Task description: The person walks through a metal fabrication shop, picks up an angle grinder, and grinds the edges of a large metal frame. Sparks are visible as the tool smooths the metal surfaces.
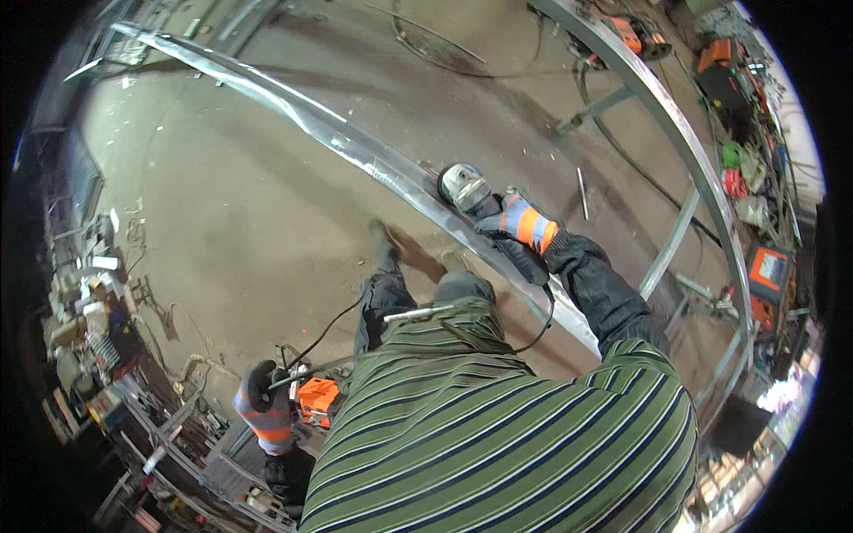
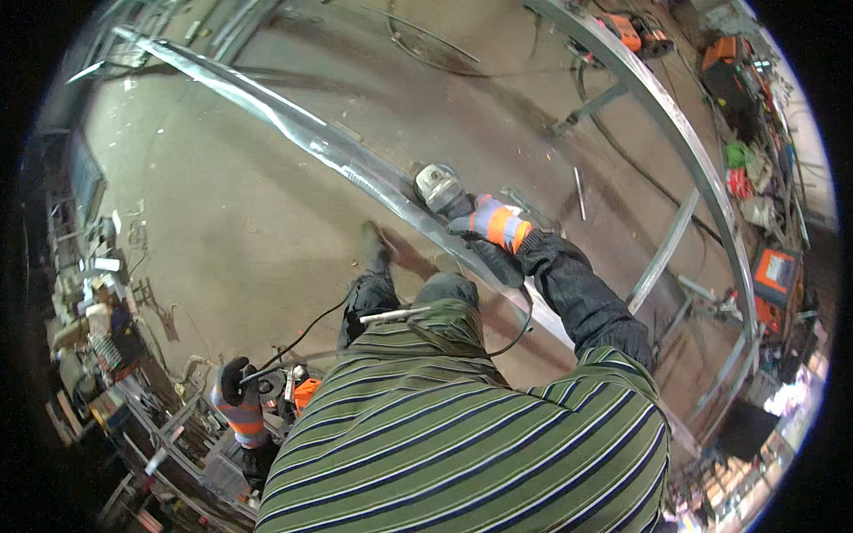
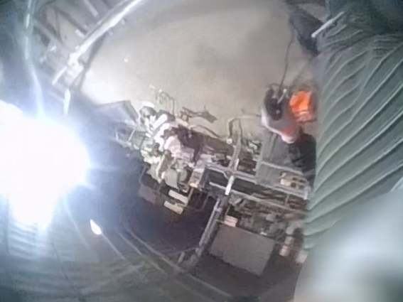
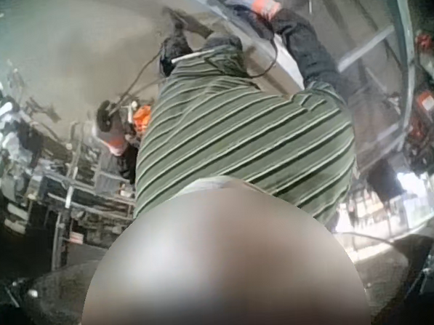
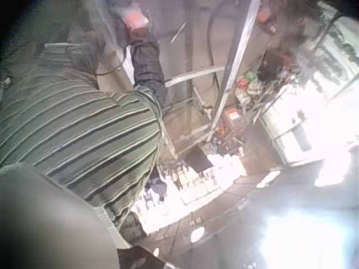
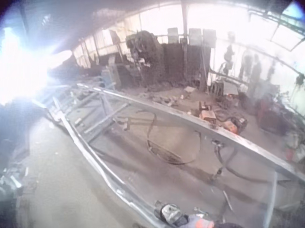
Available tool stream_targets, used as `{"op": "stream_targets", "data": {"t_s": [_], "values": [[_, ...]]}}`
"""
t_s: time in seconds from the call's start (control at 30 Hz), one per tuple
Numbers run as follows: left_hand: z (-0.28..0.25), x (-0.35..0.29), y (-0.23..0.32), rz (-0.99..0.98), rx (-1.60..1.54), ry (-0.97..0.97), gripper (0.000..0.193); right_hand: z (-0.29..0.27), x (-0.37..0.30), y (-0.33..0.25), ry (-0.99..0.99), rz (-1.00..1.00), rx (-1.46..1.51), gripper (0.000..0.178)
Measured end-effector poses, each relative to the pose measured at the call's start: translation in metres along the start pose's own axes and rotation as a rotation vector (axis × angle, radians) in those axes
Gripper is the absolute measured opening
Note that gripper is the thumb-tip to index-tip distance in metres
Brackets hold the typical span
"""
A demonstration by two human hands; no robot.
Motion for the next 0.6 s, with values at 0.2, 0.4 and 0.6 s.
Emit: {"op": "stream_targets", "data": {"t_s": [0.2,0.4,0.6], "values": [[0.068,0.169,-0.027,0.179,-0.1,-0.339,0.017,0.048,-0.059,-0.035,0.162,0.033,0.386,0.06],[0.122,0.284,-0.004,0.406,-0.101,-0.782,0.017,0.15,-0.096,-0.034,0.257,0.203,0.92,0.061],[0.157,0.298,0.021,0.579,0.051,-0.961,0.011,0.161,-0.084,-0.059,0.603,0.111,0.469,0.046]]}}
Point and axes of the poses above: each hand's wrist, its own x-axis towards the middle knuckle, its own z-axis out of the palm, y = z × x, the point moved 10 cm from there along x, towards the middle knuckle, and after that the axes turned 1 degree about -y, right-handed, at the moved point
